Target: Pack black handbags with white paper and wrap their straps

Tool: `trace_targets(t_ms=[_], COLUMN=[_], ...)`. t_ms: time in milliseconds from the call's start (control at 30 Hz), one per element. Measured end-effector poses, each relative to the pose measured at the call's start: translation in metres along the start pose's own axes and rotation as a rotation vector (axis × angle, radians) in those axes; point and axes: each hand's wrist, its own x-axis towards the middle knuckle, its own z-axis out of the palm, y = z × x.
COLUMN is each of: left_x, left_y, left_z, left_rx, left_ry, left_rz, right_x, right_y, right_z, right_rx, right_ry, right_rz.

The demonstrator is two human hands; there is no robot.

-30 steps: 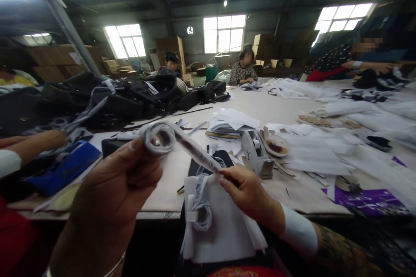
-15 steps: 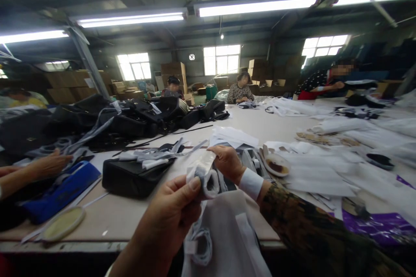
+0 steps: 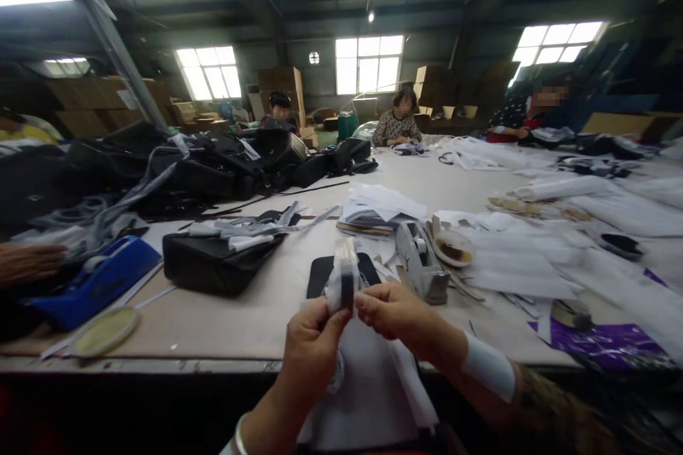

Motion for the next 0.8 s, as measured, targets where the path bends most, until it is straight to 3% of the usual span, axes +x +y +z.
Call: trace_targets(t_ms=[167, 300, 367, 433, 533, 667, 733, 800], left_x=[-0.015, -0.016, -0.013, -0.009, -0.003, -0.003, -0.005, -0.008], left_y=[-0.002, -0.001, -0.002, -0.004, -0.005, -0.005, -0.004, -0.003], left_z=[0.011, 0.004, -0.001, -0.004, -0.004, 0.0, 0.0, -0.001], left_rx=[0.172, 0.133, -0.024, -0.26, -0.493, -0.428, -0.335, -0.24], left_ry=[-0.062, -0.146, -0.214, -0.255, -0.23, -0.198, -0.167, -0.104], left_rz=[0.172, 0.145, -0.019, -0.235, -0.428, -0.446, -0.406, -0.338], right_x=[-0.006, -0.013, -0.018, -0.021, -0.023, -0.022, -0.023, -0.024], right_y=[0.011, 0.01, 0.011, 0.014, 0.023, 0.035, 0.036, 0.033], right_z=[0.011, 0.015, 0.017, 0.018, 0.017, 0.012, 0.011, 0.01], right_rx=[0.4, 0.365, 0.174, -0.116, -0.556, -1.021, -1.105, -1.014], right_ry=[-0.054, 0.038, 0.086, 0.109, 0.138, 0.191, 0.202, 0.17], right_rz=[0.19, 0.149, -0.009, -0.262, -0.631, -0.937, -0.981, -0.917])
